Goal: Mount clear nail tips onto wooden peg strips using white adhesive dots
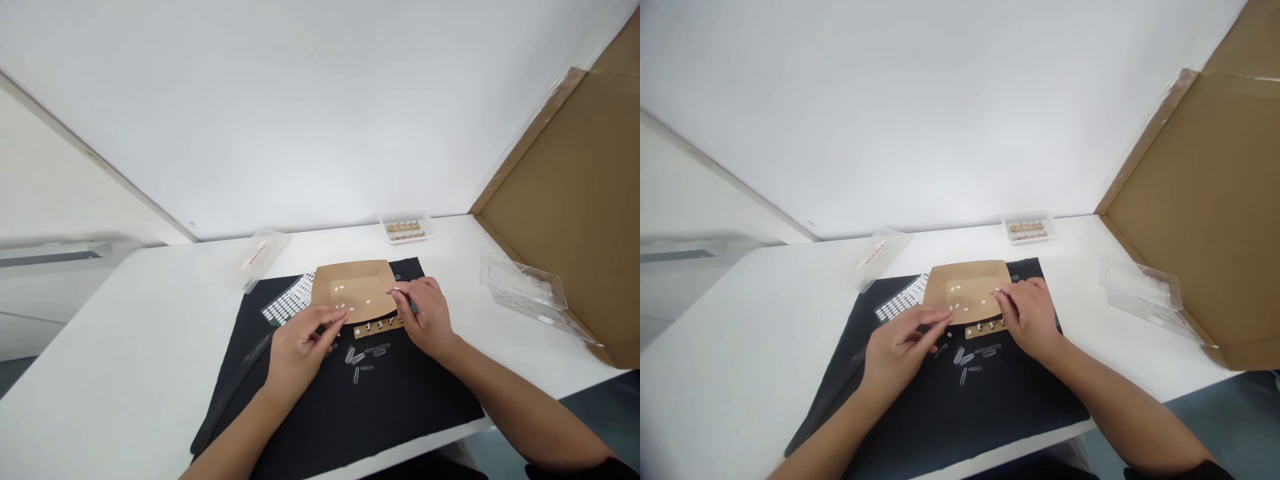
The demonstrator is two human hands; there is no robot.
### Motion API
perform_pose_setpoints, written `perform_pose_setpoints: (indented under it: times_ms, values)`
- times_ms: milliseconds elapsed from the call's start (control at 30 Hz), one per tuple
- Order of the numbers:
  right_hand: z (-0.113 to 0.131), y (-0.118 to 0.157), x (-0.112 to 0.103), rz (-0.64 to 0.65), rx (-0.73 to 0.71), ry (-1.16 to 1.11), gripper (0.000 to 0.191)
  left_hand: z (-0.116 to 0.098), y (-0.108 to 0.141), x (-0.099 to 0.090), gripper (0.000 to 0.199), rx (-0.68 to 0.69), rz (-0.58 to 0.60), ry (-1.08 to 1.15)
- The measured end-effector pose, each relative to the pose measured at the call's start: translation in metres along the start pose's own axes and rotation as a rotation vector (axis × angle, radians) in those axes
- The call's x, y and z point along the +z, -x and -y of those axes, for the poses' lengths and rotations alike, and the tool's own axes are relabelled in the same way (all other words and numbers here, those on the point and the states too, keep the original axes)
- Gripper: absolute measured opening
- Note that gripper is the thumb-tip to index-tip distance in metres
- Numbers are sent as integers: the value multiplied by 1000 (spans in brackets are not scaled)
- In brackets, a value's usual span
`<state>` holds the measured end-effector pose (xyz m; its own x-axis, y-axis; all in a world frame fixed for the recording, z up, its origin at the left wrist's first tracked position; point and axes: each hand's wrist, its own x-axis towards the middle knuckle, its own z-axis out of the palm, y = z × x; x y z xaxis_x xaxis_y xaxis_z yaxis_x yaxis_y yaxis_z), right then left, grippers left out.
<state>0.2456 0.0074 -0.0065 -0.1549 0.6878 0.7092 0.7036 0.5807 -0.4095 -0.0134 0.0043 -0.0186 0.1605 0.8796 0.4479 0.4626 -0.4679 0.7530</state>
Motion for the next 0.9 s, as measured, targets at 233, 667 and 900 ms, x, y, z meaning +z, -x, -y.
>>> perform_pose_setpoints:
  times_ms: [233,667,900]
  values:
    - [1,-1,0,-1,-3,1,13,-3,-3,-1,12,99,12,-74]
    - [3,-2,-1,0,1,5,16,-5,-5,-4,16,68,-45,-142]
    - [2,-1,-2,0,-2,0,15,-2,-7,-5,16,-29,-142,-200]
